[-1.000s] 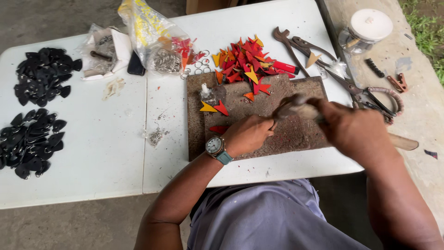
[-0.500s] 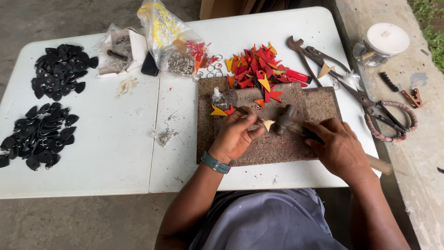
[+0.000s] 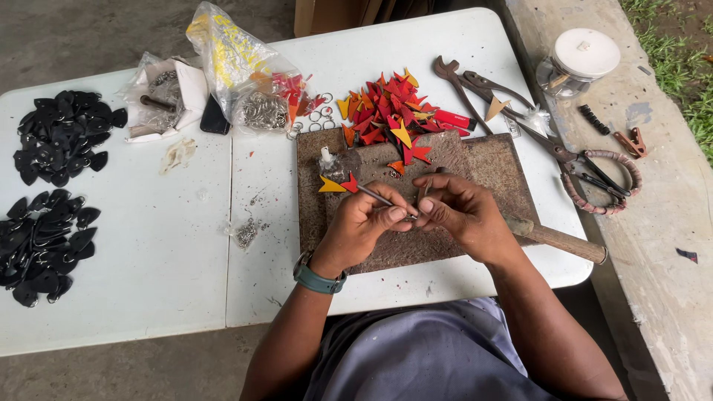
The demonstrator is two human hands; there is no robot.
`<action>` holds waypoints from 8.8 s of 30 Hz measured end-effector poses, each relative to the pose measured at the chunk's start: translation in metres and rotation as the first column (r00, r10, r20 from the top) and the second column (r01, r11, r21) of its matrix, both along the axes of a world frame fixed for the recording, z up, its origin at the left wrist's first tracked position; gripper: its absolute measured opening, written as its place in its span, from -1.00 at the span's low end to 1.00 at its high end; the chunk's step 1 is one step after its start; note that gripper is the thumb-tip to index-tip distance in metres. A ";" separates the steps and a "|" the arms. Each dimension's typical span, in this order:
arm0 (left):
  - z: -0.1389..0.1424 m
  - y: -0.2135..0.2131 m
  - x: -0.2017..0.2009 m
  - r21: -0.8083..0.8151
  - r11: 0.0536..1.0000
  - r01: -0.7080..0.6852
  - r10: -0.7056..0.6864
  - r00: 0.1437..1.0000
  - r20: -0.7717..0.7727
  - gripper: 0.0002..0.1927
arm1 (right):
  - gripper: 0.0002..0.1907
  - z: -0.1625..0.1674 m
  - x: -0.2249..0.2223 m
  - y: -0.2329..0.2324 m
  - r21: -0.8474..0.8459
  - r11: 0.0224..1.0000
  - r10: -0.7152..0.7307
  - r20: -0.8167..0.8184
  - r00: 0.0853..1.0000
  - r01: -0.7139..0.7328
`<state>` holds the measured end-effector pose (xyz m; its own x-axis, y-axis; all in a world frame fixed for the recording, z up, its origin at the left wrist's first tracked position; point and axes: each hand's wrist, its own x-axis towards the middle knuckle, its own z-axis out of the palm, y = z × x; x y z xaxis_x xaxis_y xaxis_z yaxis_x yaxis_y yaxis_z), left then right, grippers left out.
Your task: The person hammers small, colorful, triangular metal pieces on a wooden block using a hammer and a metal punch. They repeatedly position the pieces, strike them, and then place the finished items into a pile. The person also briefly handles a small white container.
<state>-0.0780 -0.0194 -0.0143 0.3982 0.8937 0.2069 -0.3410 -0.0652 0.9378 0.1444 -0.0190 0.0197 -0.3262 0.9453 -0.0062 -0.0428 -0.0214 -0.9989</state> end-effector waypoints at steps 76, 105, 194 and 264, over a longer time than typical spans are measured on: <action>-0.011 0.023 0.001 0.071 0.994 -0.087 0.111 0.858 -0.502 -0.80 | -0.56 -0.002 0.036 -0.019 0.611 0.785 -0.532 0.751 0.391 -0.105; 0.003 0.030 0.021 0.467 0.867 0.176 0.238 0.677 -0.697 -0.84 | -0.80 0.048 0.060 -0.011 0.818 0.575 -0.629 0.444 0.638 -0.001; 0.000 -0.005 -0.051 0.075 0.879 -0.471 0.453 0.775 -0.441 -0.71 | -0.39 0.004 -0.023 0.028 0.297 0.936 -0.317 0.476 0.820 0.189; -0.008 0.029 0.041 0.167 0.986 -0.018 0.116 0.793 -0.599 -0.83 | -0.69 0.046 0.103 -0.010 0.639 0.758 -0.581 0.570 0.582 0.130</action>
